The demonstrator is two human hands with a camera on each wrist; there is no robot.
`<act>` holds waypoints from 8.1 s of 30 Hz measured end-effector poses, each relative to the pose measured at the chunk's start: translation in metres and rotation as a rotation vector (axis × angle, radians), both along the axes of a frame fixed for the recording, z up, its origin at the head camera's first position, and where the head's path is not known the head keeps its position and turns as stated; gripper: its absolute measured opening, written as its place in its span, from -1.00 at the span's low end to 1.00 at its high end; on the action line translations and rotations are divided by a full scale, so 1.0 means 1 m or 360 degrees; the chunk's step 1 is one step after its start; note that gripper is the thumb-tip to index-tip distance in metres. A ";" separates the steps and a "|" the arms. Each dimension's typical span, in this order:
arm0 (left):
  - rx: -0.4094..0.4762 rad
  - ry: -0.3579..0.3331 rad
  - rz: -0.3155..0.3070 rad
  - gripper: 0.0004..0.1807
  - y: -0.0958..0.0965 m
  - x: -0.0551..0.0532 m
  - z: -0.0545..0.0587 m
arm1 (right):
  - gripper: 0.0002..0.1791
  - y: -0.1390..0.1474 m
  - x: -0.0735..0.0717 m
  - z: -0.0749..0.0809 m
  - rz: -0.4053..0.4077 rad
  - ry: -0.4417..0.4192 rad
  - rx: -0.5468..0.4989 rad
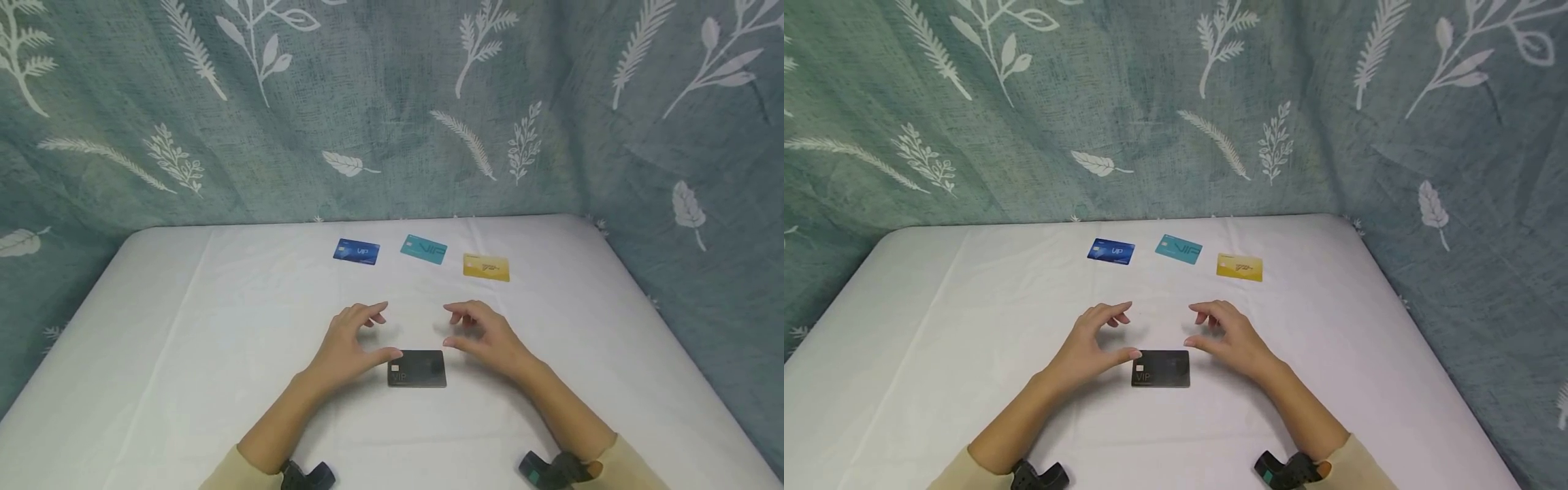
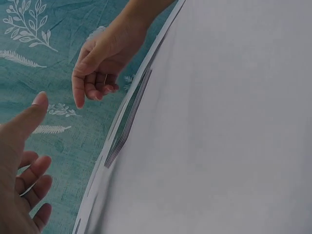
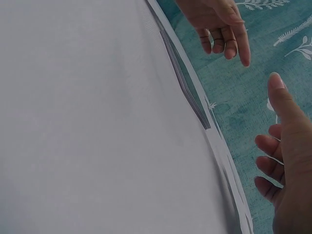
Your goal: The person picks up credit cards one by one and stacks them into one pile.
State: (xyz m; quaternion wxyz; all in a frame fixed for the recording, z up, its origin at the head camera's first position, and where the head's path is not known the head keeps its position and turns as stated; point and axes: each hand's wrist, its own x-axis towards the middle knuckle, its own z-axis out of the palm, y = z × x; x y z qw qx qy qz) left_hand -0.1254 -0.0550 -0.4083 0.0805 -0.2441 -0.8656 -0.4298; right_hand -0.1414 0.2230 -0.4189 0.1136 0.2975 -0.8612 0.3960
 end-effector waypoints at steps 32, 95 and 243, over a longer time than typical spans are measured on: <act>-0.0080 -0.0041 -0.0015 -0.21 0.028 -0.030 0.012 | -0.35 0.018 -0.020 0.009 -0.0427 0.0017 -0.0030; -0.0221 -0.0403 0.0173 -0.19 0.113 -0.096 0.012 | -0.36 0.073 -0.066 -0.012 -0.0823 -0.0198 0.0063; -0.0119 -0.0498 0.0237 -0.34 0.144 -0.102 -0.014 | -0.20 0.083 -0.071 -0.018 -0.0513 -0.0502 0.0175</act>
